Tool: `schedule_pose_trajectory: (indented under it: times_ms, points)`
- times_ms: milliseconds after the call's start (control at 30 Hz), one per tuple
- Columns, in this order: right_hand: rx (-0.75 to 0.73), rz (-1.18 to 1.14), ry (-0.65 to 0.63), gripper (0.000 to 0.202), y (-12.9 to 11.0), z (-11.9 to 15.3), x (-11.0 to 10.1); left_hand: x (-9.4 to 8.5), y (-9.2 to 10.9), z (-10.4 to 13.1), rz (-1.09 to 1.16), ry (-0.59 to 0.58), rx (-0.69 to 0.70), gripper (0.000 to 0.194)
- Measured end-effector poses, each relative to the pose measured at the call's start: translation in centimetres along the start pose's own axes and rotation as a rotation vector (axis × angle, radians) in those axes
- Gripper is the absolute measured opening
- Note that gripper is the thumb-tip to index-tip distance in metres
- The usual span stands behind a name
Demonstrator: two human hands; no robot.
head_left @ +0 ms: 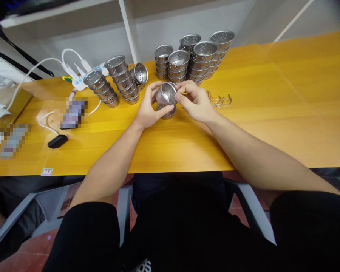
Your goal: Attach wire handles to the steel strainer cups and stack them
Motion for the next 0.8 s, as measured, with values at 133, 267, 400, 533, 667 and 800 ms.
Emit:
schedule_pose_trajectory:
  times_ms: [133, 267, 400, 533, 667, 800]
  points:
    - [0.035, 0.027, -0.074, 0.075, -0.6, 0.3, 0.0, -1.1, -0.3, -0.3, 0.084, 0.023, 0.028, 0.112]
    - [-0.081, 0.111, -0.174, 0.07, -2.3, 0.5, 0.4, -1.6, -0.1, -0.6, 0.12, 0.022, 0.104, 0.105]
    - [-0.139, 0.131, -0.194, 0.06, -2.9, 0.4, 0.6, -1.6, 0.3, -0.7, 0.165, -0.026, 0.166, 0.091]
    - [-0.123, 0.1, -0.193, 0.065, -2.7, 0.1, 0.7, -1.6, 0.2, -1.0, 0.194, -0.064, 0.169, 0.091]
    - [-0.107, 0.071, -0.191, 0.067, -2.8, 0.1, 0.9, -1.5, 0.3, -1.1, 0.196, -0.07, 0.15, 0.097]
    - [-0.045, 0.08, -0.206, 0.07, -2.9, 0.2, 1.0, -1.3, 0.6, -0.8, 0.125, -0.061, 0.044, 0.107]
Point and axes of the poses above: each hand's wrist, its own z-axis away from the middle knuckle, its own x-axis out of the palm, y = z × x, the point moved 9 cm from there along -z, towards the middle knuckle, and after that the axes turned 4 degrees about z, right-handed, at the moved point
